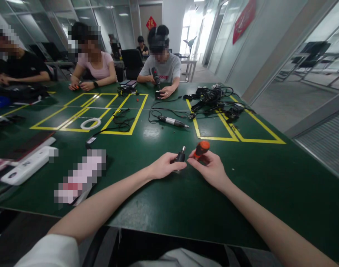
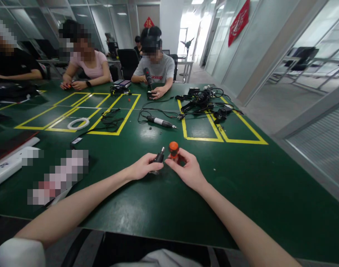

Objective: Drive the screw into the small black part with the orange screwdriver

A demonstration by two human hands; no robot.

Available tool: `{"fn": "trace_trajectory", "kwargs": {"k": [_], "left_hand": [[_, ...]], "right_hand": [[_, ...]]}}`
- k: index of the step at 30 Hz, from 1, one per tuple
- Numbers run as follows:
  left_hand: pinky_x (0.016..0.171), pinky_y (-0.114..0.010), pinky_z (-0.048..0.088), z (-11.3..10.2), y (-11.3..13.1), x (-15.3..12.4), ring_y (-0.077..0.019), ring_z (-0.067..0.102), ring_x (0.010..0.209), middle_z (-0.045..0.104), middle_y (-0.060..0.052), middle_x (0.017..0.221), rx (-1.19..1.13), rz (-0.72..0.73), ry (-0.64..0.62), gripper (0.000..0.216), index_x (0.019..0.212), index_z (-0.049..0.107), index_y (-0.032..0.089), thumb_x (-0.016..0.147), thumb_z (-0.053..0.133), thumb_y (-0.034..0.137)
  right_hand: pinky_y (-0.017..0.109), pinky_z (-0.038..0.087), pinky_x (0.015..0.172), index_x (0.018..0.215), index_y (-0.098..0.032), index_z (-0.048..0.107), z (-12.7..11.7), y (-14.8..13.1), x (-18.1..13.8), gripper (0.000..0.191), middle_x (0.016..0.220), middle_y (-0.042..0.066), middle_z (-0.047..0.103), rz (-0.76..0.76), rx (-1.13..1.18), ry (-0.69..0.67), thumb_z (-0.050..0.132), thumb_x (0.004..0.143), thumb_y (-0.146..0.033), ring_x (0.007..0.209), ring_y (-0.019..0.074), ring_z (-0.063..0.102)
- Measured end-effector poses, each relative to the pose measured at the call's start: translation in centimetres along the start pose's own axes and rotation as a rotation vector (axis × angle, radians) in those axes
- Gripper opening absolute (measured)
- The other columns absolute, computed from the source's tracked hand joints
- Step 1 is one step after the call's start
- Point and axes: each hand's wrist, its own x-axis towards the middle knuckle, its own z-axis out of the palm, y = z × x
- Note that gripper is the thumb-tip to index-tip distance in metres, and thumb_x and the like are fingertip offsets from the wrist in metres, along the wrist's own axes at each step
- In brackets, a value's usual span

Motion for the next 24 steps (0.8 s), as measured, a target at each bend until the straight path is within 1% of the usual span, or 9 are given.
{"fn": "trace_trajectory", "kwargs": {"k": [2, 6, 9, 12, 14, 19, 24], "left_hand": [[0.056, -0.023, 0.034, 0.3, 0.2, 0.0, -0.0095, 0.039, 0.057, 0.043, 0.004, 0.062, -0.094, -0.018, -0.006, 0.040, 0.068, 0.046, 0.020, 0.081, 0.053, 0.057], [0.053, -0.023, 0.029, 0.2, 0.1, -0.2, -0.0085, 0.035, 0.053, 0.039, 0.005, 0.056, -0.216, -0.043, -0.024, 0.037, 0.062, 0.047, 0.019, 0.073, 0.060, 0.052], [0.052, -0.024, 0.026, 0.0, -0.4, -0.2, -0.0088, 0.033, 0.053, 0.040, 0.004, 0.054, -0.263, -0.050, -0.015, 0.039, 0.060, 0.048, 0.019, 0.071, 0.059, 0.055], [0.052, -0.025, 0.025, 0.0, -1.0, -0.1, -0.0092, 0.032, 0.052, 0.040, 0.003, 0.053, -0.283, -0.056, 0.009, 0.044, 0.057, 0.044, 0.020, 0.074, 0.055, 0.059], [0.052, -0.026, 0.026, 0.0, -1.2, -0.1, -0.0097, 0.033, 0.052, 0.041, 0.003, 0.053, -0.287, -0.061, 0.012, 0.043, 0.057, 0.044, 0.020, 0.075, 0.055, 0.059], [0.053, -0.027, 0.027, 0.0, -1.1, -0.1, -0.0101, 0.035, 0.053, 0.043, 0.003, 0.053, -0.281, -0.071, 0.007, 0.041, 0.059, 0.050, 0.019, 0.075, 0.057, 0.056], [0.053, -0.027, 0.027, -0.1, -1.0, -0.1, -0.0096, 0.035, 0.052, 0.043, 0.003, 0.053, -0.266, -0.073, 0.015, 0.041, 0.059, 0.048, 0.019, 0.075, 0.056, 0.056]], "right_hand": [[0.030, 0.053, 0.061, 0.087, -0.023, 0.072, 0.1, 0.0, -0.1, 0.029, 0.076, 0.002, 0.069, 0.002, 0.046, -0.023, 0.080, 0.085, -0.051, 0.066, 0.0180, 0.063], [0.030, 0.052, 0.057, 0.089, -0.023, 0.070, 0.5, 0.0, -0.3, 0.034, 0.072, 0.000, 0.066, 0.016, 0.114, -0.113, 0.085, 0.081, -0.053, 0.062, 0.0164, 0.060], [0.029, 0.052, 0.056, 0.085, -0.023, 0.068, 1.1, 0.3, -0.5, 0.036, 0.072, 0.000, 0.066, 0.026, 0.137, -0.100, 0.085, 0.081, -0.055, 0.061, 0.0157, 0.060], [0.028, 0.050, 0.055, 0.081, -0.023, 0.068, 1.6, 0.7, -0.7, 0.036, 0.070, -0.001, 0.065, 0.023, 0.148, -0.071, 0.085, 0.081, -0.054, 0.059, 0.0146, 0.059], [0.028, 0.050, 0.055, 0.079, -0.022, 0.068, 1.7, 0.7, -0.8, 0.034, 0.070, -0.001, 0.065, 0.022, 0.148, -0.075, 0.085, 0.082, -0.051, 0.059, 0.0143, 0.059], [0.028, 0.049, 0.054, 0.074, -0.022, 0.067, 1.3, -0.4, -0.6, 0.031, 0.068, -0.001, 0.065, 0.018, 0.146, -0.101, 0.085, 0.083, -0.046, 0.058, 0.0141, 0.057], [0.028, 0.048, 0.054, 0.075, -0.022, 0.069, 1.1, -1.1, -0.4, 0.028, 0.069, 0.000, 0.066, -0.025, 0.101, -0.132, 0.080, 0.086, -0.045, 0.058, 0.0148, 0.057]]}}
